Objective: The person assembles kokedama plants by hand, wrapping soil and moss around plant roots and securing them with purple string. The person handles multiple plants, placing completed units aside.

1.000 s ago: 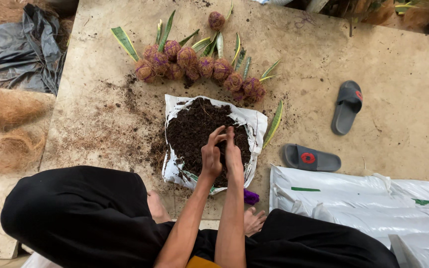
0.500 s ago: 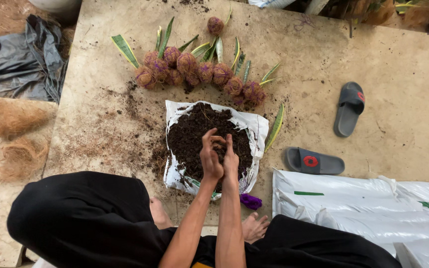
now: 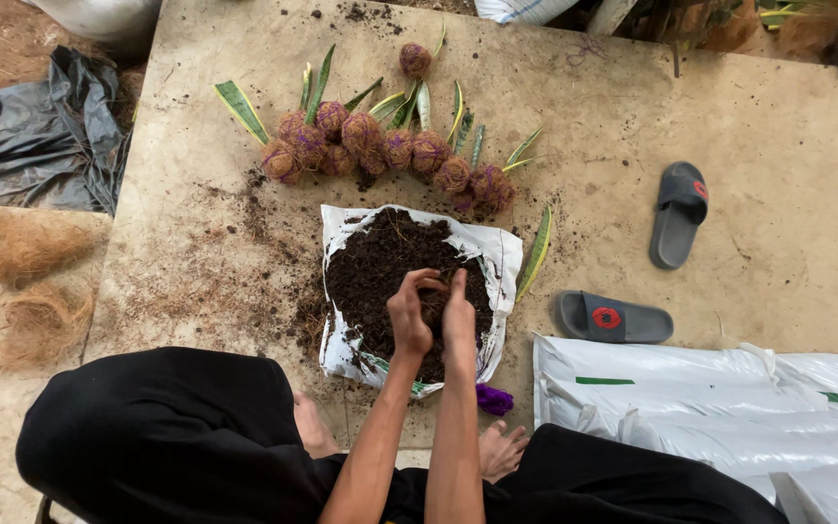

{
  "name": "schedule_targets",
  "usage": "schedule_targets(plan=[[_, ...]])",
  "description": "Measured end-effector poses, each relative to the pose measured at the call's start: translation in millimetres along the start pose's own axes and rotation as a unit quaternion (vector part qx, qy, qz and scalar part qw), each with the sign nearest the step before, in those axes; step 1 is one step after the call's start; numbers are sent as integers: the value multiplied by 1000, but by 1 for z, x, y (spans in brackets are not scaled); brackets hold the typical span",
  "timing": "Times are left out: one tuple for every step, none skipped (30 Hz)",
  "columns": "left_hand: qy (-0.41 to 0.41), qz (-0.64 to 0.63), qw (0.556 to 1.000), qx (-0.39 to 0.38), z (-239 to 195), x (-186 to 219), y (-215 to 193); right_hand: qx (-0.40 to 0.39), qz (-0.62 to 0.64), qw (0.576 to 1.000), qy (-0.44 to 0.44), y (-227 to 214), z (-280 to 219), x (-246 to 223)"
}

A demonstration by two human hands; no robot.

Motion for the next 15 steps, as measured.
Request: schedule_targets(plan=[[29,16,999,-17,0,8,2,-6,34,999,-14,0,-6,-5],[57,31,997,-34,-3,15,6,-11,68,997,-27,-2,-11,-9],[85,46,994,-52,-5,22,11,-16,102,994,-41,-3,-15,-12],[84,109,990,-8,-9,26,12,-3,110,992,-59,-5,-18,-14],[82,171,981,36,-13,30,14,11,119,990,-78,-7,-20,-14],[83,233,966,77,-13,35,14,25,130,986,-99,-8,-18,-17],[27,170,983,64,-10,26,15,20,129,987,-93,-6,-14,-16],[-30,105,993,48,-8,16,17,16,128,988,-87,-6,-11,-12],[-87,40,995,31,-8,5,20,11,127,989,-81,-6,-6,-9],[-76,34,996,32,-10,6,19,-2,162,984,-79,-5,-3,-3],[-66,27,997,34,-12,6,18,-15,197,977,-78,-3,1,2],[-54,20,998,36,-12,7,16,-29,231,969,-79,-1,4,4],[-36,10,999,36,-13,9,14,-29,228,969,-95,-4,6,3],[-18,1,999,35,-12,11,11,-29,224,968,-112,-5,7,-1],[1,-8,999,35,-11,14,10,-30,221,966,-128,-7,7,-6]])
Point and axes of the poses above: each hand's wrist, its own z-axis towards the middle knuckle, its own y-axis out of the palm, x = y × z, the point moved 7 cm from there along z, towards the middle knuckle, and after that the axes turned 12 degrees about -x, right-handed, at the moved point
